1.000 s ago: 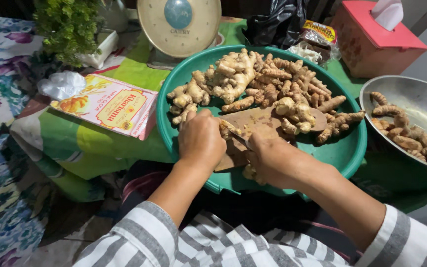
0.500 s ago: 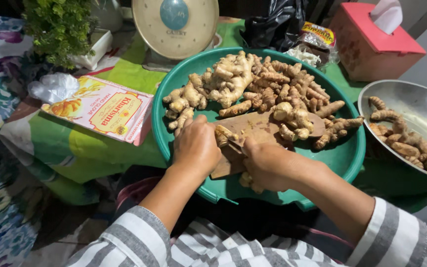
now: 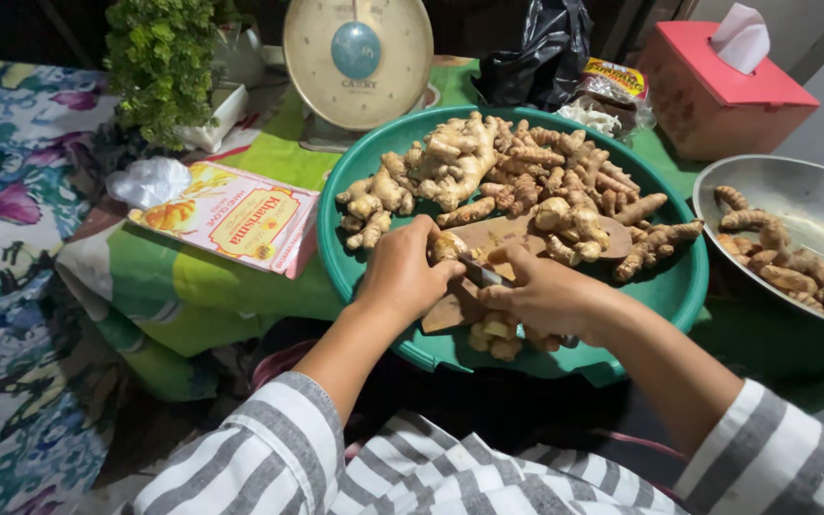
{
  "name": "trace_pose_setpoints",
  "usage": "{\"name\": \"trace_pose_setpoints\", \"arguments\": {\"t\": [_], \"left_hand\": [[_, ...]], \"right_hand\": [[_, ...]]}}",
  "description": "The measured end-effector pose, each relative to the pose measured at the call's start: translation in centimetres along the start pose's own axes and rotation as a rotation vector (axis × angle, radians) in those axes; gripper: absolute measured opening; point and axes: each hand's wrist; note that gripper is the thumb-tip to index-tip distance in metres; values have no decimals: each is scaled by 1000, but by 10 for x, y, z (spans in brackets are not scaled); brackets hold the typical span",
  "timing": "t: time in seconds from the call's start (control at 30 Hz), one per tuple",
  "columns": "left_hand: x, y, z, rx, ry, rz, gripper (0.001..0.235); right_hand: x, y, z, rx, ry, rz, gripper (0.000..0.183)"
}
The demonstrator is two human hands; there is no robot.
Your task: The person sits on the floor and uses a small knife to peel and trim ginger roots over a green tray. They hold each piece in one hand and scrape the skin with the knife, placing the peeled pieces into a metal bowl.
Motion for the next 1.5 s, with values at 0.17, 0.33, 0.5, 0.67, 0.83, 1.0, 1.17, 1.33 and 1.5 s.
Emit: {"name": "trace_pose_setpoints", "arguments": {"t": [0.17, 0.33, 0.5, 0.67, 0.83, 1.0, 1.17, 1.33, 1.5], "left_hand": [[-3, -11, -6, -105, 13, -158, 35], [-2, -28, -15, -167, 23, -440, 31], [-4, -33, -20, -264, 155, -990, 32], [-10, -22, -19, -694, 287, -1455, 25], [-6, -2, -12, -840, 147, -1454, 31], [16, -1, -20, -602, 220, -1129, 35], [19, -3, -23, -592, 210, -978, 33], [22, -13, -26, -513, 187, -774, 33], [18, -28, -38, -336, 338, -585, 53]], "right_hand": [[-4, 8, -33, -3, -22, 30, 45], [-11, 1, -58, 117, 52, 425, 60], [-24, -28, -58, 115, 213, 830, 54], [-27, -67, -48, -20, 526, 1222, 29], [-21, -84, -46, -26, 477, 1301, 9], [-21, -86, -58, 104, 378, 1014, 30], [-21, -90, -64, 156, 211, 918, 28], [-33, -95, -59, 114, -21, 952, 17], [-50, -97, -53, 92, -148, 1102, 25]]}}
Point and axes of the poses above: each hand's wrist, its own z-axis towards the middle knuckle, its own x-axis out of the palm, y = z × x, and after that the axes turned 7 degrees about -y, right-handed
